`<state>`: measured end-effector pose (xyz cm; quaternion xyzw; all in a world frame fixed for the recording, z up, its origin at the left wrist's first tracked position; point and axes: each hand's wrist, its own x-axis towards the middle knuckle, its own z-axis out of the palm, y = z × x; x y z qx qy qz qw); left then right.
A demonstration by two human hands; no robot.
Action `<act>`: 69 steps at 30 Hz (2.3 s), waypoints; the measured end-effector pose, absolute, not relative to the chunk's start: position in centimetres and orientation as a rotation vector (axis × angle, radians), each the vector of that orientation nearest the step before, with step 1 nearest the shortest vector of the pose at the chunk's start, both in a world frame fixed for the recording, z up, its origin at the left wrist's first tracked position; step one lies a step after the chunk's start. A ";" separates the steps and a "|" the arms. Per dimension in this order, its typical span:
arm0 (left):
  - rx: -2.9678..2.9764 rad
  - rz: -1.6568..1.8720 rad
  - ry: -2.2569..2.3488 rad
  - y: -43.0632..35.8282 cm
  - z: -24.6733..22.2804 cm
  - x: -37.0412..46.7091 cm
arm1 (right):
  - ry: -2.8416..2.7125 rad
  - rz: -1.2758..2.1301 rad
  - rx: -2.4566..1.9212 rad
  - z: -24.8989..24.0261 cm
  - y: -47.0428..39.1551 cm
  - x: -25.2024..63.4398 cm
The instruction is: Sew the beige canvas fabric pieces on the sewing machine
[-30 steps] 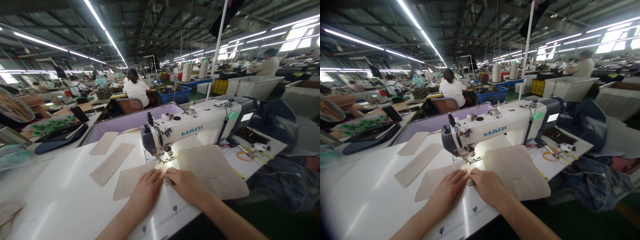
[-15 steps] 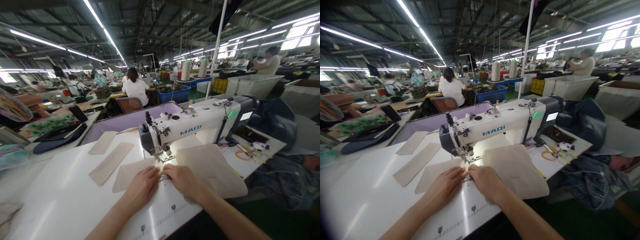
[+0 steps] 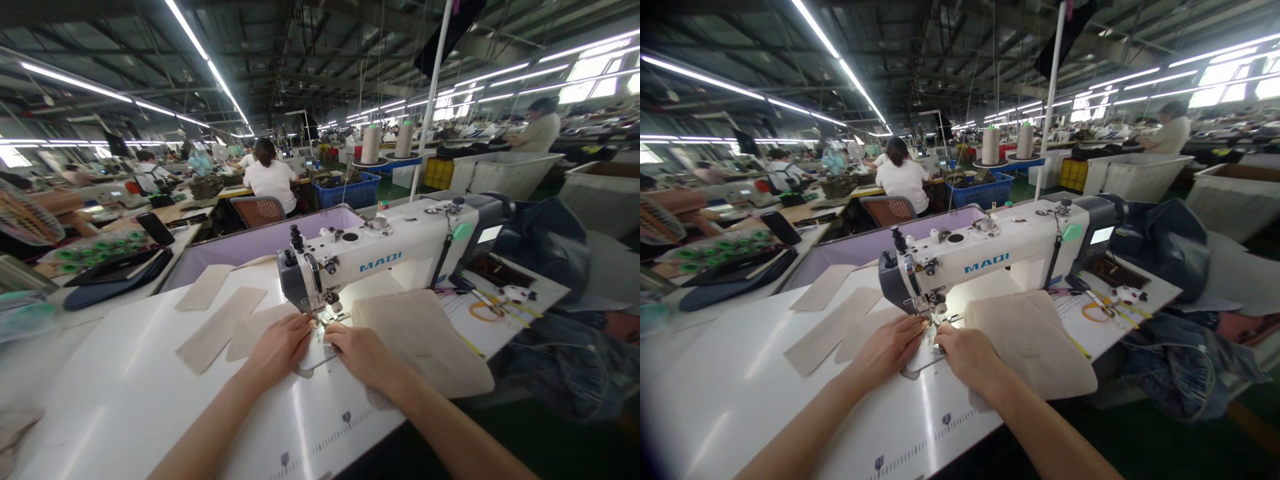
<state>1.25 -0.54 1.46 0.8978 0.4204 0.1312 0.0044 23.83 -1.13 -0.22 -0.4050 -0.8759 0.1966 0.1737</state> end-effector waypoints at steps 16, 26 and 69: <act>2.831 0.439 1.351 -0.4 0.5 0.7 | -2.415 0.636 -1.124 -0.6 -1.3 24.1; 2.747 0.295 1.575 -2.3 0.8 1.4 | -2.425 0.585 -1.259 -0.4 -2.8 24.9; 2.878 0.515 1.149 -4.3 0.6 2.5 | -2.157 0.560 -1.714 1.6 -3.9 29.5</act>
